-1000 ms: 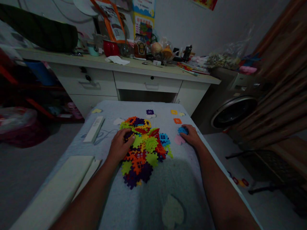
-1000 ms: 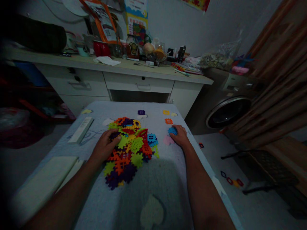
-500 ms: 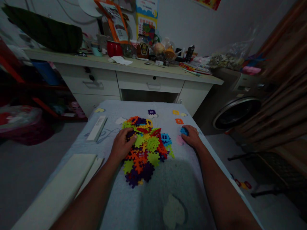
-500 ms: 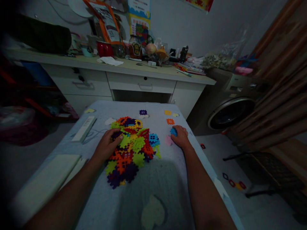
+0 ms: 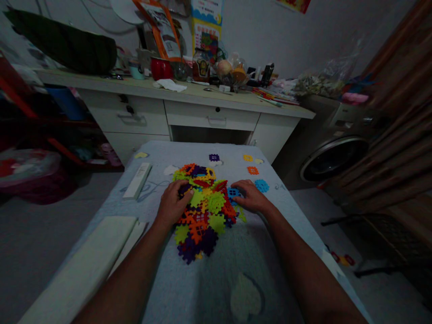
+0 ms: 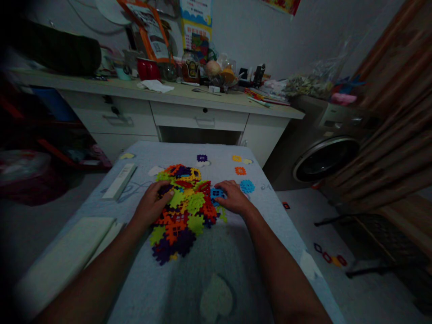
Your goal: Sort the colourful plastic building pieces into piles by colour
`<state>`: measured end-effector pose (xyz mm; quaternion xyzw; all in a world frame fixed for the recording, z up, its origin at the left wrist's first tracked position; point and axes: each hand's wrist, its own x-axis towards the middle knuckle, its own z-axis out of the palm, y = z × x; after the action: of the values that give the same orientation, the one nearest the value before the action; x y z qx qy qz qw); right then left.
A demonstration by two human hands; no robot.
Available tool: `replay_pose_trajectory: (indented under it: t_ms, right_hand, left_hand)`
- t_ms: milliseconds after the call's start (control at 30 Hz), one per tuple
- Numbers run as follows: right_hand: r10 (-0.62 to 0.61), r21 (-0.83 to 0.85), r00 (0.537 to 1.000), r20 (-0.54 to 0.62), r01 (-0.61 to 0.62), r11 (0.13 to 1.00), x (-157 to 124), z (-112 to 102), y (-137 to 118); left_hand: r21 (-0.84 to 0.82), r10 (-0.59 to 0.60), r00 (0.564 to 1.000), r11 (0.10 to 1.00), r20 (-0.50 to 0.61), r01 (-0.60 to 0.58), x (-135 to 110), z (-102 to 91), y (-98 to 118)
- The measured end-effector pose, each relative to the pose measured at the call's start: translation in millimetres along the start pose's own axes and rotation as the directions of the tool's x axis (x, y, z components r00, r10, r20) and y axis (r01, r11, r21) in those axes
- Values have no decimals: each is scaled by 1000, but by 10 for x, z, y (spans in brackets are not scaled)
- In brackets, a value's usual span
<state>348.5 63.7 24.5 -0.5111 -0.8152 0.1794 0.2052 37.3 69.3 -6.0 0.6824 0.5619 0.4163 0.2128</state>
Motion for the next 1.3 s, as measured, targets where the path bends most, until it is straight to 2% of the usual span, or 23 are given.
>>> replay_pose_trajectory:
  t_ms: [167,300,400,533,667,800,900,1033,1167,1300]
  right_hand:
    - [25,69,998,-58,-21,997,-11,-74,75]
    - [169,153,967,-189,-141,978,-35,-152,230]
    - [292,178,885,-364,-241,954,-87,-221,445]
    - [366,183,754,-545,-319,930,-205,-324,788]
    - [437,149,653,-618,-448,881,-307,-388,1009]
    - [510,51,589,-627,-622,781,-331,-385,1007]
    - [582,-21,565,-585,-728,686,-313,-362,916]
    - [636,-108,572,-518,-781,615,-288,-341,824]
    - [652,-130,588,-479,-782,610,-291,-330,817]
    - [605,-114,589,-536,-760,639,-292,-328,783]
  left_hand:
    - [0,-2,1000,1000,7,2,1,5,-7]
    - [6,2,1000,1000,6,-3,3,10,-20]
    - [7,-1,1000,1000,6,1,1,5,-10]
    - [9,4,1000,1000,1,-4,0,0,0]
    - [15,9,1000,1000,-4,-9,5,6,-11]
    - [21,6,1000,1000,7,-6,8,16,-32]
    - [21,8,1000,1000,11,-8,10,22,-51]
    - [22,14,1000,1000,3,-14,10,25,-63]
    - [20,15,1000,1000,-4,-15,6,26,-57]
    - [18,18,1000,1000,-4,-18,7,22,-52]
